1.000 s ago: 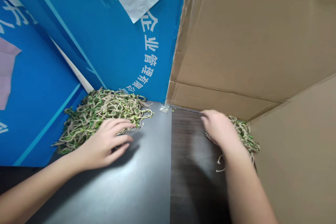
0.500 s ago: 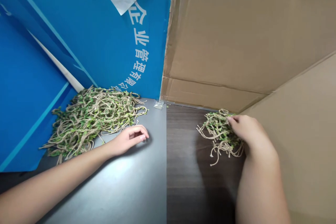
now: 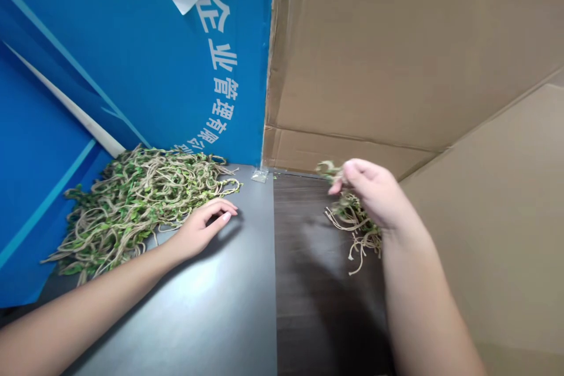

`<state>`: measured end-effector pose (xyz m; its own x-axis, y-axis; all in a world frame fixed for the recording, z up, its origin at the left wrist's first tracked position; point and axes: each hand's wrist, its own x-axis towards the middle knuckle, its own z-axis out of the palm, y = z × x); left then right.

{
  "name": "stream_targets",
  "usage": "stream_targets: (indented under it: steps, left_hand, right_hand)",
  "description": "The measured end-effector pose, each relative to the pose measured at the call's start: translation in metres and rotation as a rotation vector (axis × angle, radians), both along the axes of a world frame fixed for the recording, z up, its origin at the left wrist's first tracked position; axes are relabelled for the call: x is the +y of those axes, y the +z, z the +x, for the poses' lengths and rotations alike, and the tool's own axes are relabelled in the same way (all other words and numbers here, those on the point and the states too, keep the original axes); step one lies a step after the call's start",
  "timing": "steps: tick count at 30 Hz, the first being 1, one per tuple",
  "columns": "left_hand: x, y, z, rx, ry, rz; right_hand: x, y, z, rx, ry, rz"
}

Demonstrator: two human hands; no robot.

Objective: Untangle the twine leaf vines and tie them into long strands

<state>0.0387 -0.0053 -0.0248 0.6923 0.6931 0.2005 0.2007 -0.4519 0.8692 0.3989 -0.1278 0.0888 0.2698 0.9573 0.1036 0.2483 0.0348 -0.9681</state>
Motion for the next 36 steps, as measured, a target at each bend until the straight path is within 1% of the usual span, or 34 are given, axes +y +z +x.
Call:
stream_targets:
  steps: [2,4,6,8,10,11,14,18,21,26,29,32,36]
  left_hand:
    - [-0.002,-0.002,-0.001,-0.031,0.006,-0.015]
    - [-0.004,-0.005,-0.003,-0.066,0.013,-0.030]
    - [-0.006,-0.006,-0.004,-0.110,-0.001,-0.047]
    - [-0.007,-0.003,-0.004,-0.156,-0.019,-0.047]
    - [-0.008,0.002,-0.004,-0.162,-0.035,-0.024]
    - [-0.008,0.004,-0.004,-0.143,-0.064,-0.018]
    - [-0.009,0.007,-0.005,-0.077,-0.104,-0.076]
    - [-0.012,0.000,-0.010,-0.054,-0.047,-0.180]
    - [-0.012,-0.005,-0.013,-0.060,0.007,-0.205]
    - [-0.011,-0.007,-0.015,-0.083,0.073,-0.246]
    - [-0.011,-0.004,-0.015,-0.062,0.067,-0.250]
    - [-0.011,0.001,-0.014,0.002,0.050,-0.195]
    - [-0.009,0.007,-0.012,0.069,0.030,-0.114]
  right_hand:
    - [0.013,-0.007,-0.033,0.041,0.177,-0.066]
    - [0.025,-0.019,-0.065,0.129,0.387,-0.156]
    - [0.034,-0.035,-0.091,0.145,0.479,-0.209]
    - [0.040,-0.051,-0.109,0.135,0.552,-0.252]
    - [0.043,-0.062,-0.117,0.098,0.596,-0.282]
    - [0.044,-0.065,-0.117,0.066,0.604,-0.289]
    - [0.043,-0.063,-0.106,-0.058,0.575,-0.300]
    - [0.035,-0.048,-0.076,-0.193,0.531,-0.338]
    - [0.028,-0.038,-0.054,-0.313,0.533,-0.371]
    - [0.021,-0.032,-0.029,-0.505,0.533,-0.475]
    - [0.016,-0.031,-0.017,-0.551,0.501,-0.501]
    - [0.004,-0.030,0.005,-0.526,0.416,-0.522]
    - [-0.024,-0.030,0.038,-0.544,0.141,-0.582]
